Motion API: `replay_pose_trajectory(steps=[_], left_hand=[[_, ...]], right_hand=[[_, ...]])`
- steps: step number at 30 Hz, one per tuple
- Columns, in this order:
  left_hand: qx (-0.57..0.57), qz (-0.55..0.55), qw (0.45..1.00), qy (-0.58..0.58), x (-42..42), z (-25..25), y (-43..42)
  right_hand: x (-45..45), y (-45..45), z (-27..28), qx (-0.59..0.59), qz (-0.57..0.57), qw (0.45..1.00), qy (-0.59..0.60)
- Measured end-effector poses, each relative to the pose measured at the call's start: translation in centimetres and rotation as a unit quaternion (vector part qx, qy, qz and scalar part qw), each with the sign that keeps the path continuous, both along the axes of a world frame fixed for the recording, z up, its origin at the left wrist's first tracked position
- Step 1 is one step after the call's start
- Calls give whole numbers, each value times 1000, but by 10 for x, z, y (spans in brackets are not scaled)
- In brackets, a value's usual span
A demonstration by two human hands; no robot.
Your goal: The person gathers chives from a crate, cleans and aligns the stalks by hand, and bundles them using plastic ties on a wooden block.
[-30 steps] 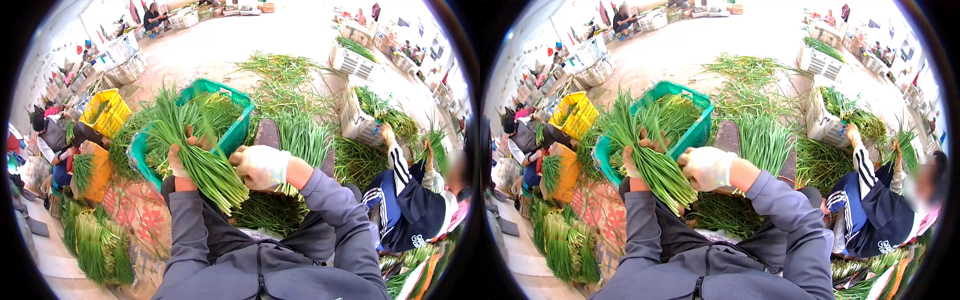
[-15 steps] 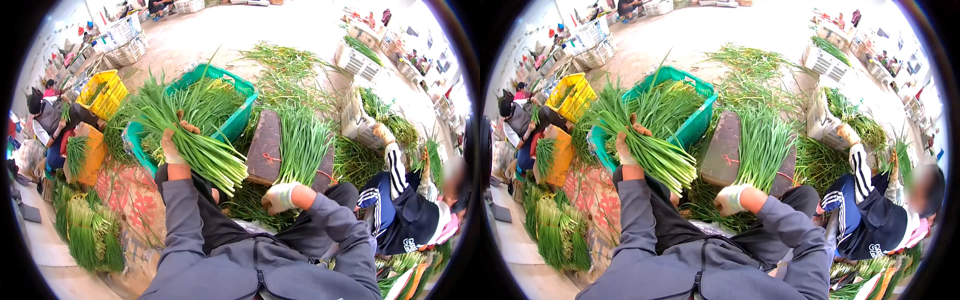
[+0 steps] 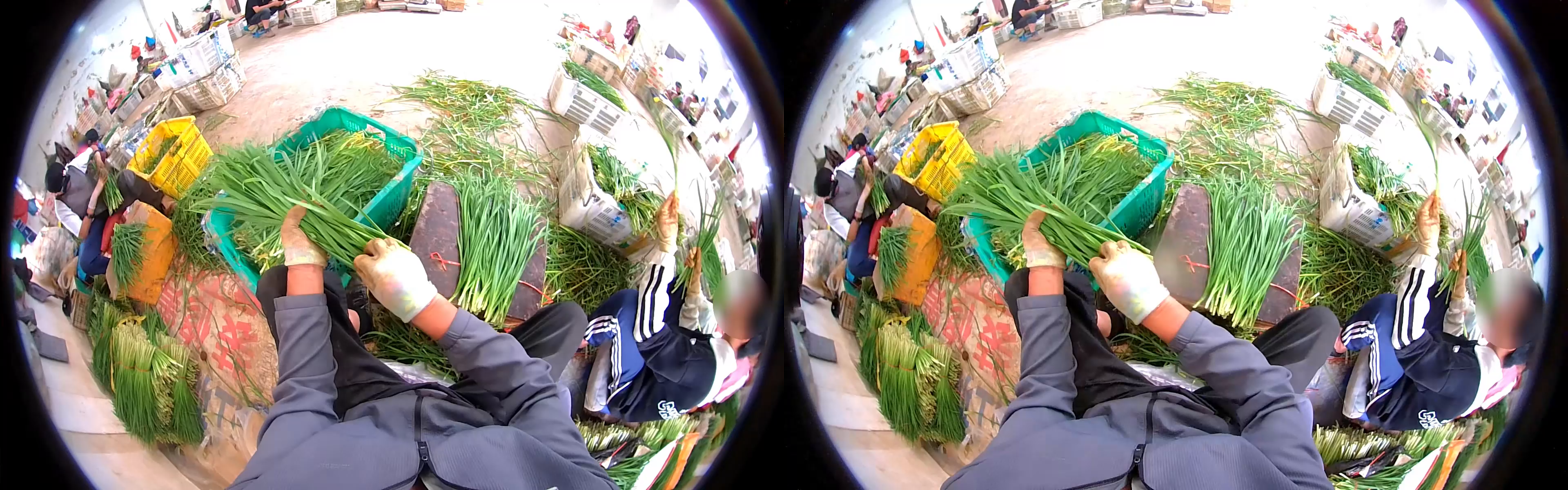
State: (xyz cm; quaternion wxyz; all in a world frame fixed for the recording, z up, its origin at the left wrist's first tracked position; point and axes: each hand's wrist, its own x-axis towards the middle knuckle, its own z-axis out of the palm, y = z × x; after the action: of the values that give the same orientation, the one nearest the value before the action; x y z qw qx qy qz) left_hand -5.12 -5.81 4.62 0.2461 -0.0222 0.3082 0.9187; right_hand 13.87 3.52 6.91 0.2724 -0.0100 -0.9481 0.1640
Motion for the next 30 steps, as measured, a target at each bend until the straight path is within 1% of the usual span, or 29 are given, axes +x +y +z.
replay_pose_trajectory(steps=[1,3,4,5,6,7,9,11,12,13,14,15,16,17,18,19,20,21,22,23,25,27,28,29,30], left_hand=[[3,-1,1000,-19,-1,2,-1],[-3,6,1000,-21,-3,4,-7],[-10,10,1000,-25,-6,4,-10],[-15,15,999,-30,-8,4,-12],[-31,53,998,6,-11,-1,-10],[-28,54,998,3,-9,5,-10],[-49,77,995,-48,-5,14,-10],[-45,64,995,-53,-19,3,-17],[-24,68,997,-37,-25,0,-20],[-2,72,997,-20,-28,-1,-21],[7,104,994,-21,-27,5,-21],[9,103,994,-21,-25,10,-22],[7,103,994,-24,-22,15,-24],[4,104,994,-25,-20,17,-26],[45,72,996,1,-18,15,-28],[43,72,997,-1,-17,13,-28],[46,79,996,3,-16,10,-28],[51,83,995,11,-17,9,-26],[92,65,993,35,-24,1,-25],[91,59,993,38,-22,1,-22],[109,41,993,31,-19,3,-19],[98,32,994,25,-18,2,-19],[101,31,994,30,-18,1,-20],[104,31,993,35,-19,-2,-21],[86,18,995,53,-19,-2,-23]], right_hand=[[3,4,2,2,1,1000,-3],[13,12,8,-93,144,984,51],[22,17,10,-99,188,977,33],[32,19,10,-97,189,977,32],[42,20,9,-114,202,973,20],[52,22,8,-131,216,968,7],[67,27,5,-121,237,964,-17],[83,28,-12,-142,259,953,-72],[93,28,-18,-165,251,946,-122],[101,29,-43,-138,253,945,-155],[111,33,-63,-121,239,912,-311],[116,34,-65,-101,219,855,-460],[118,36,-67,-101,217,855,-460],[120,39,-69,-84,181,873,-446],[121,41,-64,-68,145,888,-431],[116,40,-51,-167,127,943,-258],[108,36,-39,-214,106,961,-141],[98,30,-13,-237,62,968,-47],[87,29,-2,-202,21,979,-2],[76,30,7,-158,16,987,14],[59,24,31,-98,-14,994,-48],[44,21,27,-30,0,991,-130],[39,19,25,-6,17,989,-145],[39,19,23,-7,17,989,-145],[39,18,26,5,30,985,-170]])
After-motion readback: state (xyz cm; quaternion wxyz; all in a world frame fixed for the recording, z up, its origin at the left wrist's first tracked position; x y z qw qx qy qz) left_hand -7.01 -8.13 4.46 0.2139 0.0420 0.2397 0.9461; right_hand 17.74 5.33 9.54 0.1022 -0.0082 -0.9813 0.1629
